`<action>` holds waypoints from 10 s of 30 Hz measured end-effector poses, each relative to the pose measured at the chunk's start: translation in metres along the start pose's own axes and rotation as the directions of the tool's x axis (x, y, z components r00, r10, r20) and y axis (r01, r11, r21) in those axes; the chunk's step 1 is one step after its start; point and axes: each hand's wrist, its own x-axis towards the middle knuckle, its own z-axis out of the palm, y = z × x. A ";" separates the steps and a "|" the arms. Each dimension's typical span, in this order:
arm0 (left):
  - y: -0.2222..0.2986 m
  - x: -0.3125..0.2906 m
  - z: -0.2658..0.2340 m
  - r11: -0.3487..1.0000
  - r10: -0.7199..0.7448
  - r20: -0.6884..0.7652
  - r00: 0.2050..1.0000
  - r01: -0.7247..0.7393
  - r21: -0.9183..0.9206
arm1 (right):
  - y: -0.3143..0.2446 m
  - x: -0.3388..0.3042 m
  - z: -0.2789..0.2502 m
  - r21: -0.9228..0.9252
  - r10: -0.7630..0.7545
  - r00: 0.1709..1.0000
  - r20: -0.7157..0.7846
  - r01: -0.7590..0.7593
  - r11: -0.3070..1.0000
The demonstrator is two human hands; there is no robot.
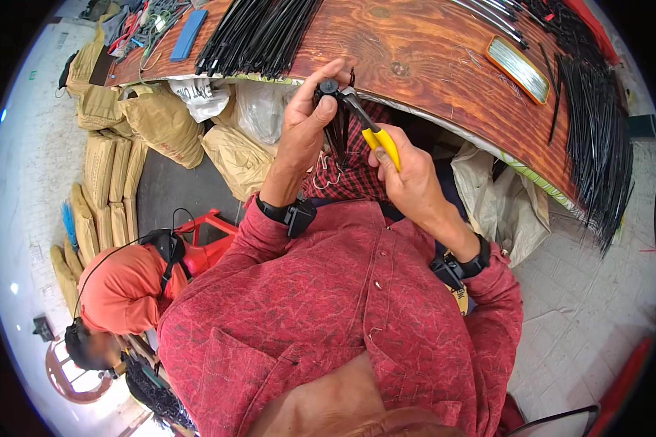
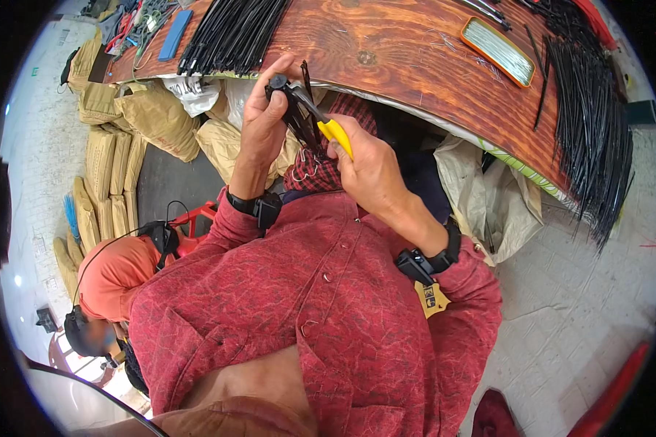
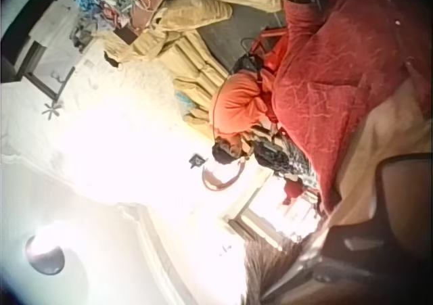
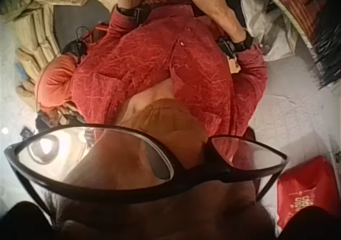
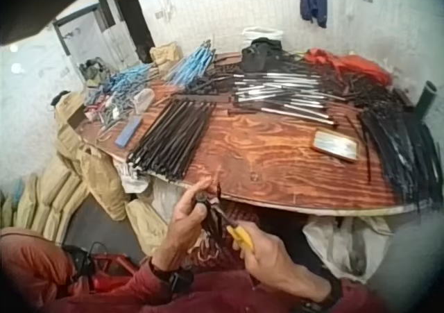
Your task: Assembling a bundle of black cables at a workbench using cutting tools.
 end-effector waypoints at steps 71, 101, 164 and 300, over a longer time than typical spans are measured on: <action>0.000 -0.008 0.004 0.986 -0.163 0.024 0.986 0.164 -0.031 | -0.052 0.029 -0.100 0.120 0.420 0.741 0.524 -0.552 0.825; 0.013 0.008 -0.058 0.974 0.066 -0.189 0.980 -0.105 -0.203 | -0.035 0.025 -0.079 -0.280 0.066 0.996 0.060 -0.047 0.959; 0.061 -0.031 -0.033 0.765 -0.614 0.159 0.773 0.535 0.358 | -0.003 0.035 0.023 -0.300 -0.306 0.929 0.207 0.358 0.884; -0.021 -0.039 -0.063 0.997 0.030 -0.040 0.999 -0.027 0.067 | 0.033 0.059 0.054 0.242 0.003 0.993 0.120 -0.033 0.970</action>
